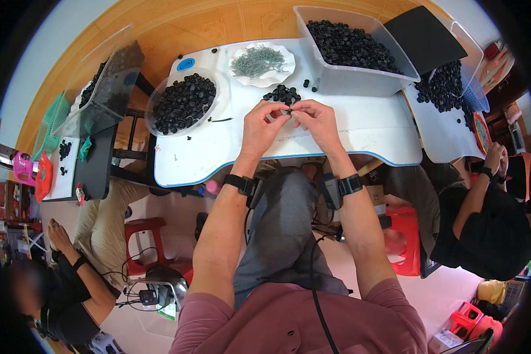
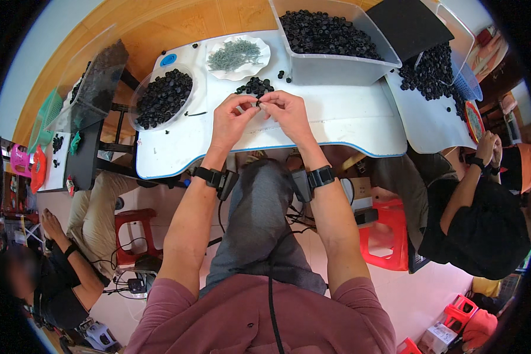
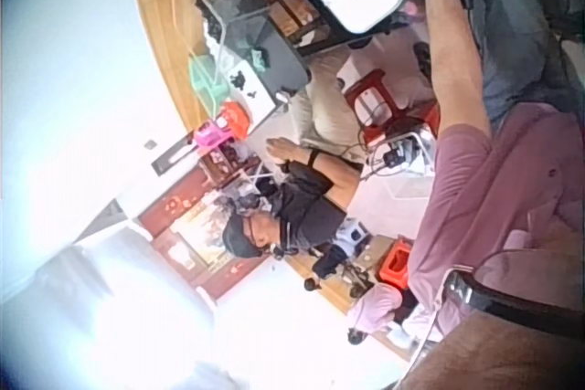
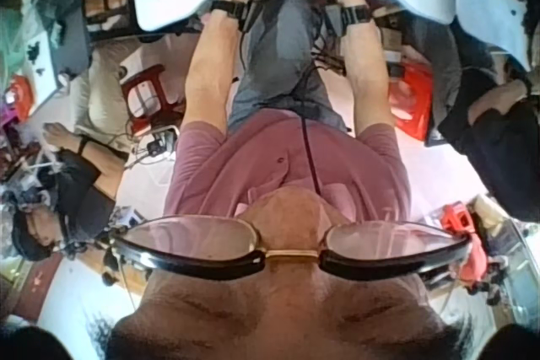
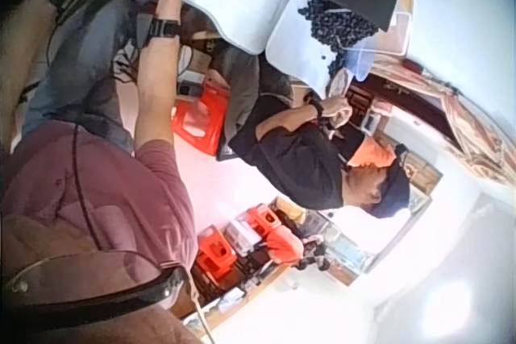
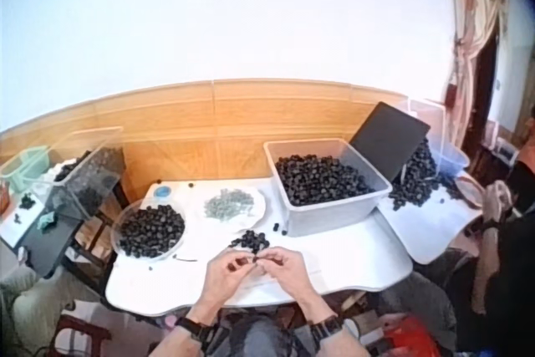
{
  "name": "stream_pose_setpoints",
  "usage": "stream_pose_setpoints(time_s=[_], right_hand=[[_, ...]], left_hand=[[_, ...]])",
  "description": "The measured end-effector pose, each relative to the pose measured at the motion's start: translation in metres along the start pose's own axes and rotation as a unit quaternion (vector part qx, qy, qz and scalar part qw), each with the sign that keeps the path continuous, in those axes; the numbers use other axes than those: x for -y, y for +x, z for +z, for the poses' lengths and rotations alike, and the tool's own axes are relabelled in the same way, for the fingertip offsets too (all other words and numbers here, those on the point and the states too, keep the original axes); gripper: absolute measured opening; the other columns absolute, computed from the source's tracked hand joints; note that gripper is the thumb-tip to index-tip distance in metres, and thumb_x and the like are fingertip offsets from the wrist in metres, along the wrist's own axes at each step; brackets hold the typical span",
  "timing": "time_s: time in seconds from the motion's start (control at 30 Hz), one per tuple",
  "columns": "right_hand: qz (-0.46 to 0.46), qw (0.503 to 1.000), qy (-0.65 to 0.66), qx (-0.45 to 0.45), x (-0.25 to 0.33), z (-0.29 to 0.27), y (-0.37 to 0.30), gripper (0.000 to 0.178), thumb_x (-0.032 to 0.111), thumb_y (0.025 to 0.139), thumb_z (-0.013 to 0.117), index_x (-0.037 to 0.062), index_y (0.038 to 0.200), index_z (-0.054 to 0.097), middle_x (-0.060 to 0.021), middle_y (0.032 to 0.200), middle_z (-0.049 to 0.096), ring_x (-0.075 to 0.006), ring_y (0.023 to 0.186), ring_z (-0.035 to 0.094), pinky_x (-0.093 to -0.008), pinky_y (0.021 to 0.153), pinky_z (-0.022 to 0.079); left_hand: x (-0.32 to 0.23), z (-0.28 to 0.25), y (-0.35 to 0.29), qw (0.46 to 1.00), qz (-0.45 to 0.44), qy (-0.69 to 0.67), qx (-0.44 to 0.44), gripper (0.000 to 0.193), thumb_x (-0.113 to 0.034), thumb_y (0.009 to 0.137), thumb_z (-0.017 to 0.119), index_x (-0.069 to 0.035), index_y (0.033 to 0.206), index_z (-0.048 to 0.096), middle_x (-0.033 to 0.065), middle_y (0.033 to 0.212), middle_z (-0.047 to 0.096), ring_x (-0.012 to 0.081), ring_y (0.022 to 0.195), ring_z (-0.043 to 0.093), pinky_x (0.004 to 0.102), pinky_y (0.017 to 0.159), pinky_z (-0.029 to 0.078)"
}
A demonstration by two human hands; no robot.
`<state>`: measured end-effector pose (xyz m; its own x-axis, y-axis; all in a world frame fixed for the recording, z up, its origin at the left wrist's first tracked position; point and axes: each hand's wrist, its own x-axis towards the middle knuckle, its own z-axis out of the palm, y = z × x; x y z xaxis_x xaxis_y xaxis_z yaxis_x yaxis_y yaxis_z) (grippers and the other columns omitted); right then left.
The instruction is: Assembling small black plastic components by hand.
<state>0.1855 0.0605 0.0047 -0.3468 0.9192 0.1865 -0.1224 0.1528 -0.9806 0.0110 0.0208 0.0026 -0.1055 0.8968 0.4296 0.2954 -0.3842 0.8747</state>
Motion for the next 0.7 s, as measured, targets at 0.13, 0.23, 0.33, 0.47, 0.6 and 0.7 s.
stream_pose_setpoints(time_s=[0.13,0.23,0.33,0.47,0.6,0.7], right_hand=[[0.019,1.0,0.004,-0.01,0.001,0.0,0.0,0.013,0.003,0.088,0.07,-0.0019,0.101,0.07,-0.0036,0.088,0.07,-0.0077,0.072,0.062,-0.021,0.064,0.048],[-0.011,1.0,0.019,-0.014,-0.002,0.004,-0.001,0.013,0.001,0.087,0.071,-0.002,0.1,0.071,-0.0033,0.087,0.07,-0.0076,0.071,0.062,-0.021,0.064,0.049],[-0.018,0.999,0.032,-0.026,-0.011,0.004,0.0,0.014,0.001,0.087,0.072,-0.0024,0.1,0.071,-0.003,0.085,0.069,-0.0073,0.071,0.061,-0.0211,0.064,0.049],[-0.017,0.999,0.019,-0.037,-0.008,0.009,0.0,0.014,0.001,0.087,0.072,-0.0027,0.1,0.071,-0.0031,0.086,0.069,-0.0072,0.072,0.061,-0.0214,0.063,0.049],[-0.021,0.999,0.013,-0.04,-0.008,0.008,0.0,0.015,0.001,0.086,0.072,-0.0034,0.1,0.07,-0.0034,0.085,0.069,-0.0074,0.071,0.061,-0.0215,0.063,0.049],[-0.024,0.999,0.013,-0.039,-0.008,0.008,0.0,0.015,0.001,0.086,0.072,-0.0036,0.1,0.07,-0.0037,0.085,0.069,-0.0075,0.071,0.061,-0.0217,0.062,0.049]], left_hand=[[-0.001,0.0,-0.001,1.0,-0.006,0.017,0.003,0.021,-0.003,0.082,0.077,-0.005,0.102,0.075,0.0037,0.091,0.069,0.0089,0.074,0.059,0.0235,0.063,0.048],[-0.001,0.001,-0.001,1.0,-0.019,0.02,-0.005,0.021,-0.002,0.081,0.076,-0.004,0.102,0.075,0.0051,0.093,0.072,0.0092,0.072,0.061,0.0237,0.063,0.049],[-0.002,0.004,-0.001,1.0,-0.013,0.019,-0.01,0.022,-0.002,0.08,0.076,-0.005,0.101,0.075,0.0079,0.091,0.072,0.0157,0.075,0.069,0.027,0.066,0.054],[0.001,0.003,-0.003,0.999,-0.044,-0.009,-0.023,0.018,-0.003,0.087,0.073,-0.002,0.105,0.075,0.0057,0.095,0.074,0.0102,0.078,0.067,0.0247,0.072,0.054],[0.003,0.001,-0.004,0.997,-0.074,-0.021,-0.015,0.017,-0.004,0.09,0.07,0.001,0.106,0.074,0.0064,0.094,0.075,0.0096,0.083,0.068,0.0245,0.076,0.054],[0.005,0.001,-0.003,0.996,-0.084,-0.012,-0.009,0.017,-0.004,0.09,0.07,0.0,0.106,0.075,0.0059,0.093,0.075,0.0095,0.082,0.068,0.0244,0.076,0.054]])
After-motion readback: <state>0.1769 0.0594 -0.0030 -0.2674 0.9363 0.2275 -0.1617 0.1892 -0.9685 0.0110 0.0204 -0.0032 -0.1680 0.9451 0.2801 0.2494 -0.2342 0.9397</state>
